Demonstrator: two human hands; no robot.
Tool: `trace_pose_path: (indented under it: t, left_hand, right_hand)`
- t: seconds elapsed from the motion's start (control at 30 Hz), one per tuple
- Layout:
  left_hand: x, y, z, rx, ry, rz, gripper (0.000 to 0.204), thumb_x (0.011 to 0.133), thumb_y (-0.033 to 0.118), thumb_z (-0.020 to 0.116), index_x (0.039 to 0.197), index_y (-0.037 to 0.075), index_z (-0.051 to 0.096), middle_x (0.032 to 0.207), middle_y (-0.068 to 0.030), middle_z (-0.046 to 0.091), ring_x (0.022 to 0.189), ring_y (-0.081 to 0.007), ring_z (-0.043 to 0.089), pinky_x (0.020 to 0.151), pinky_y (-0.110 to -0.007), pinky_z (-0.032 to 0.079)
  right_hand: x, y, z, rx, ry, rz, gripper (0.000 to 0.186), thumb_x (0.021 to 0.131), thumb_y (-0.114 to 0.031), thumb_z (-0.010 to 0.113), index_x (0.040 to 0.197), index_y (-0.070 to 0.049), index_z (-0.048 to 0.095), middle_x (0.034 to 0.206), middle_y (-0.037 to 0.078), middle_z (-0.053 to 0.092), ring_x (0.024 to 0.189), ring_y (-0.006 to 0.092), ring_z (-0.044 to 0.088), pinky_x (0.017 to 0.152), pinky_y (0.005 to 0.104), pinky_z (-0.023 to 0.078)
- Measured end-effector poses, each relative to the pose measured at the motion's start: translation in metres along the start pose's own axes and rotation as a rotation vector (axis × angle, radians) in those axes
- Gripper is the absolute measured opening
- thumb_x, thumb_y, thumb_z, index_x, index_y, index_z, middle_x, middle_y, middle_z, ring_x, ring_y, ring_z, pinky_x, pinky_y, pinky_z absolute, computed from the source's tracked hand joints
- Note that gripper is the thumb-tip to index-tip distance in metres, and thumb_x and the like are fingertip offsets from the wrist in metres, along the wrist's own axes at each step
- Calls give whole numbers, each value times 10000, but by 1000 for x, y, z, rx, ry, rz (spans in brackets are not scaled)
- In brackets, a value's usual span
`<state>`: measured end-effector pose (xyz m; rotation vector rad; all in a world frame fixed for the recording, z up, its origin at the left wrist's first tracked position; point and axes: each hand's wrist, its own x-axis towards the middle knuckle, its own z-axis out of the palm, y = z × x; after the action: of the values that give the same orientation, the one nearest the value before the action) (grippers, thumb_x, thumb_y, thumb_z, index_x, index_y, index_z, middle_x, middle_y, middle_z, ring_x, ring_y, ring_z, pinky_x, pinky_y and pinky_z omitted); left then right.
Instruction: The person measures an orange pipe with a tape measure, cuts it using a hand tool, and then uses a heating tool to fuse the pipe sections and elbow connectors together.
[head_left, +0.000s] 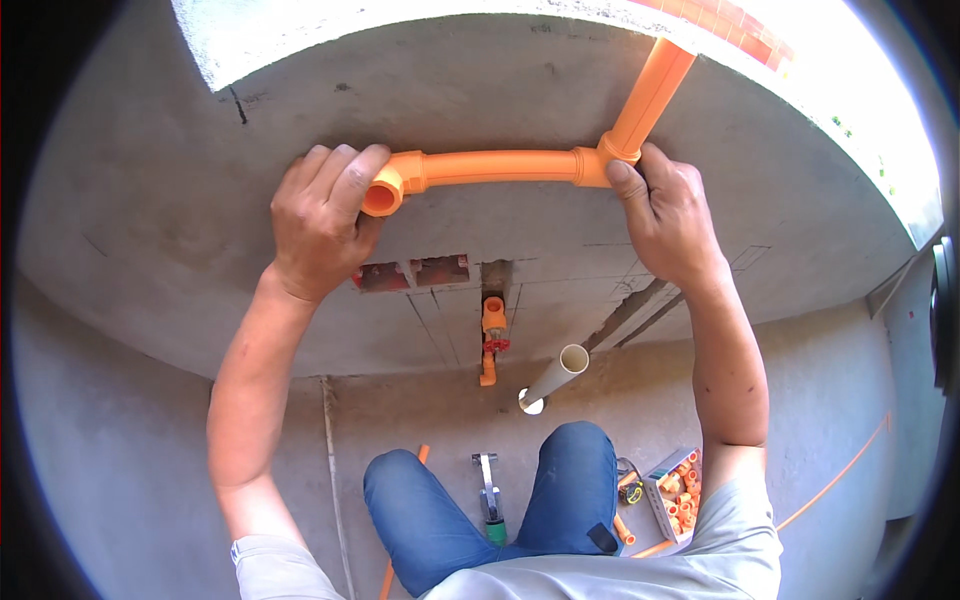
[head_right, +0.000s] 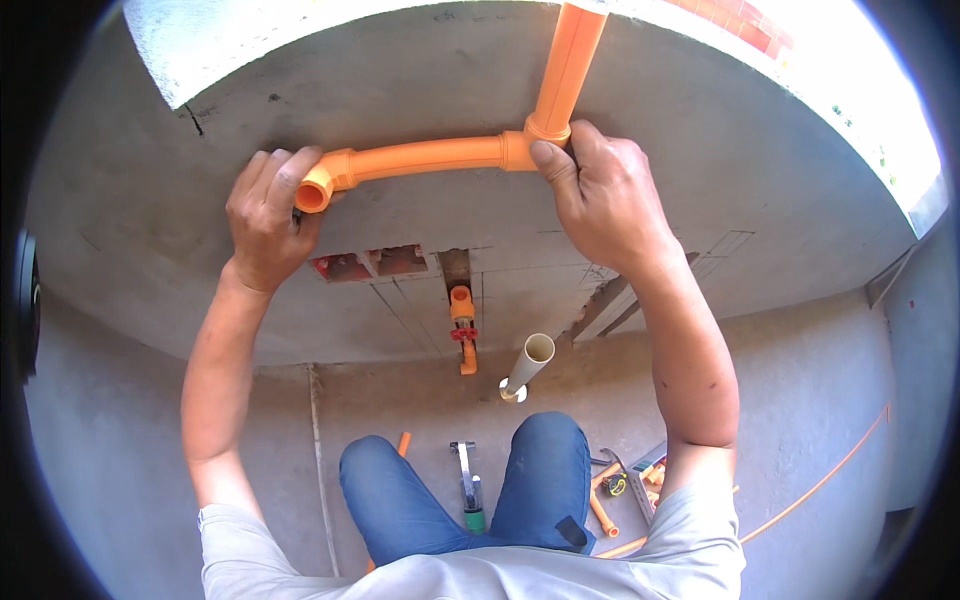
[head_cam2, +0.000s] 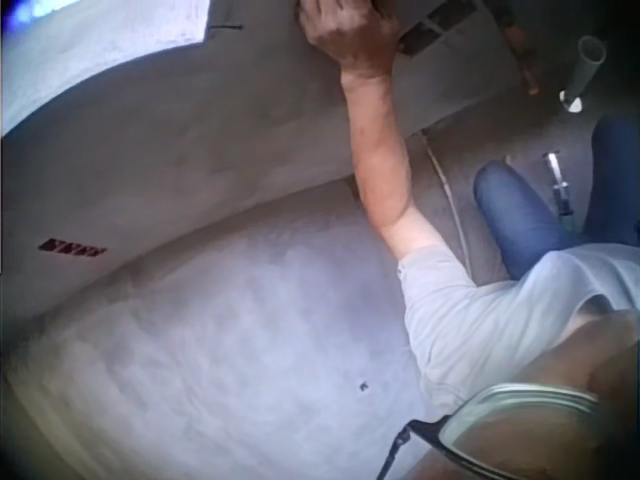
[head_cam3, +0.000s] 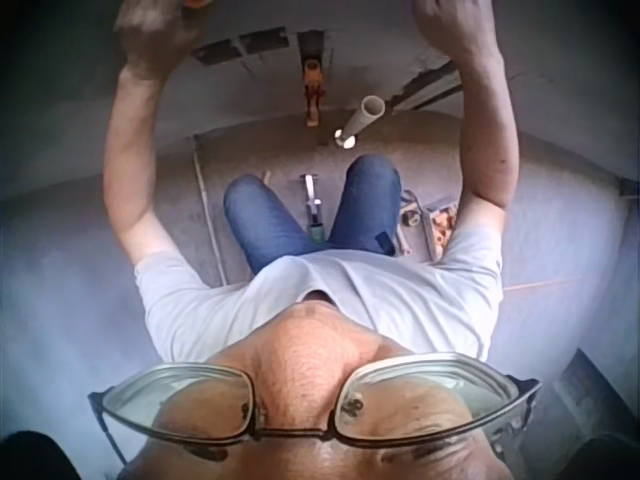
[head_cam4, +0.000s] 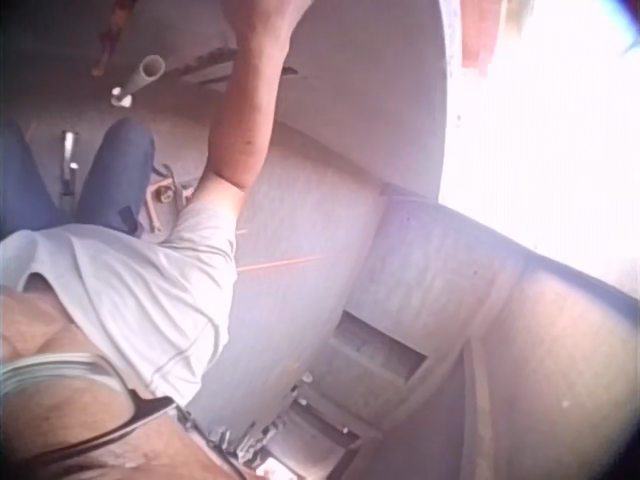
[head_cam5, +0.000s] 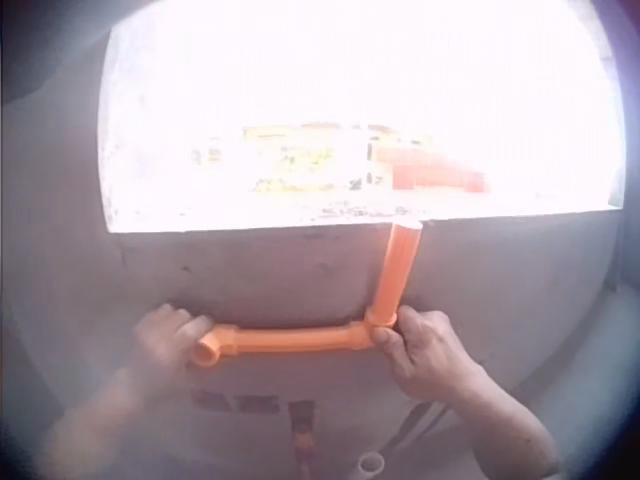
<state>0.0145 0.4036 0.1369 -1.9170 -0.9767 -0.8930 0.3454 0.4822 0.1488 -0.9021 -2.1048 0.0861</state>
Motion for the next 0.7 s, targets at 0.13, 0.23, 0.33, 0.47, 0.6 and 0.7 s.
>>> trace_pose_path:
  t: [0.13,0.23,0.33,0.47,0.6,0.7]
  left_hand:
    - [0,-2,5,-19,14,9,493,648,-14,745,1127,59,650,800,-69,593,705,-275,563,621,-394,469]
    - [-4,-4,11,-8,49,27,469,642,-24,733,1101,40,663,818,-75,610,706,-271,564,626,-390,472]
    - [-3,-5,10,7,55,43,457,644,-28,725,1095,30,669,833,-78,626,714,-264,572,631,-384,477]
    - [-6,-5,10,-8,25,53,521,656,-110,691,1159,16,642,860,-119,654,740,-299,595,661,-392,486]
    - [-12,-6,9,17,-3,56,519,664,-86,699,1170,15,640,903,-118,671,767,-305,602,703,-407,489]
    - [-14,-7,11,18,-1,62,539,672,-62,711,1197,22,623,933,-112,682,781,-299,604,724,-400,477]
  right_hand:
    - [1,3,-2,46,-18,29,472,1028,-344,604,753,30,518,560,214,483,506,384,458,525,453,404]
    - [2,8,0,61,-17,16,496,1020,-361,616,736,34,519,541,203,457,491,358,414,508,438,393]
    - [7,7,-4,74,-54,34,512,1015,-368,624,720,37,517,529,194,444,480,338,401,501,426,388]
    - [7,5,-7,80,-51,59,507,1008,-358,636,714,39,523,524,188,443,466,323,395,496,420,386]
    - [9,1,-10,125,-84,72,473,998,-327,648,718,38,540,515,181,447,454,303,396,491,414,385]
    - [10,2,-15,108,-121,93,450,990,-315,657,731,42,566,511,180,451,450,302,404,493,411,390]
